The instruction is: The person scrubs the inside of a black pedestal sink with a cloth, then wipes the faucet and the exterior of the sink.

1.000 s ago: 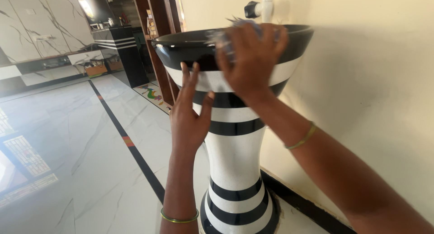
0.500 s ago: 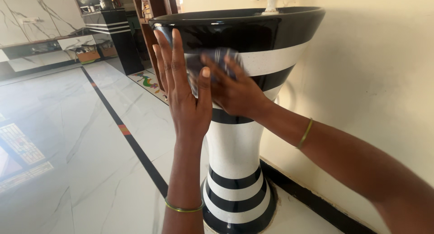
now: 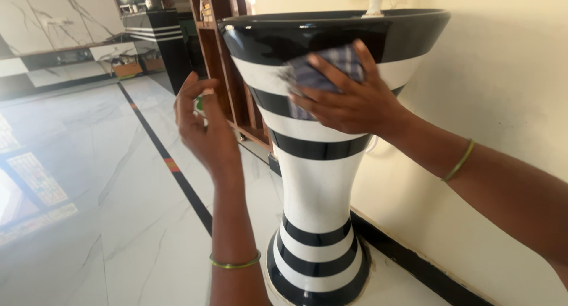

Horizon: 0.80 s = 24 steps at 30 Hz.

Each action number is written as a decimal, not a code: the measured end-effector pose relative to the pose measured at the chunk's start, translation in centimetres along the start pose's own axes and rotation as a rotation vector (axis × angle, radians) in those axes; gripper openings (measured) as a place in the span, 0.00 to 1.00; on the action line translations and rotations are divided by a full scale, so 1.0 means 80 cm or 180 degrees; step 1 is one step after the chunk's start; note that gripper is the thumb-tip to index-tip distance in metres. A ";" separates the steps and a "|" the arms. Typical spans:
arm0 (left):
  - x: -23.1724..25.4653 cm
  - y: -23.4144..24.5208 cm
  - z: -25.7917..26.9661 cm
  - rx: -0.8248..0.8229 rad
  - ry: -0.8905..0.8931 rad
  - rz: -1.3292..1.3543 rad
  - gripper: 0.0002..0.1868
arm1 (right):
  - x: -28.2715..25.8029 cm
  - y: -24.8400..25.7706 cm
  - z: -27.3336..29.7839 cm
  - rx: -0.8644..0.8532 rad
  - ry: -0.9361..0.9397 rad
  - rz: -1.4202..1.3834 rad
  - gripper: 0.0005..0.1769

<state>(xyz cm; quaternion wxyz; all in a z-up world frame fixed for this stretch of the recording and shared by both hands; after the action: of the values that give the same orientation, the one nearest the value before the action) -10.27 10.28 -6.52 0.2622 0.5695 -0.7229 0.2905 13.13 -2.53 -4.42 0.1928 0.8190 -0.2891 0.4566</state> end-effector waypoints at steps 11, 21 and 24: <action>-0.034 -0.057 0.008 -0.1012 -0.1380 0.0190 0.31 | -0.057 -0.006 -0.142 -0.1162 0.0035 0.0242 0.24; -0.063 -0.096 0.015 -0.1491 -0.0980 0.0525 0.40 | -0.037 0.015 -0.090 -0.0609 0.0646 -0.1176 0.10; -0.079 -0.111 0.019 -0.1258 -0.0986 0.0087 0.42 | 0.028 0.046 -0.062 -0.0110 0.0269 -0.1037 0.07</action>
<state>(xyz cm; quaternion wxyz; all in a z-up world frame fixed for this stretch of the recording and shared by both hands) -0.32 11.83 -10.97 0.2506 0.5351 -0.8048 0.0564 8.49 -3.13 0.21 0.2903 0.8317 -0.1519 0.4483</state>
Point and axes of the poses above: each hand's wrist, its own z-axis away from the middle knuckle, its own y-axis out of the back of the hand, x = y × z, the point moved 2 cm from there along -z, towards the middle knuckle, and after that the axes turned 14 degrees about -x, right-handed, at the moved point
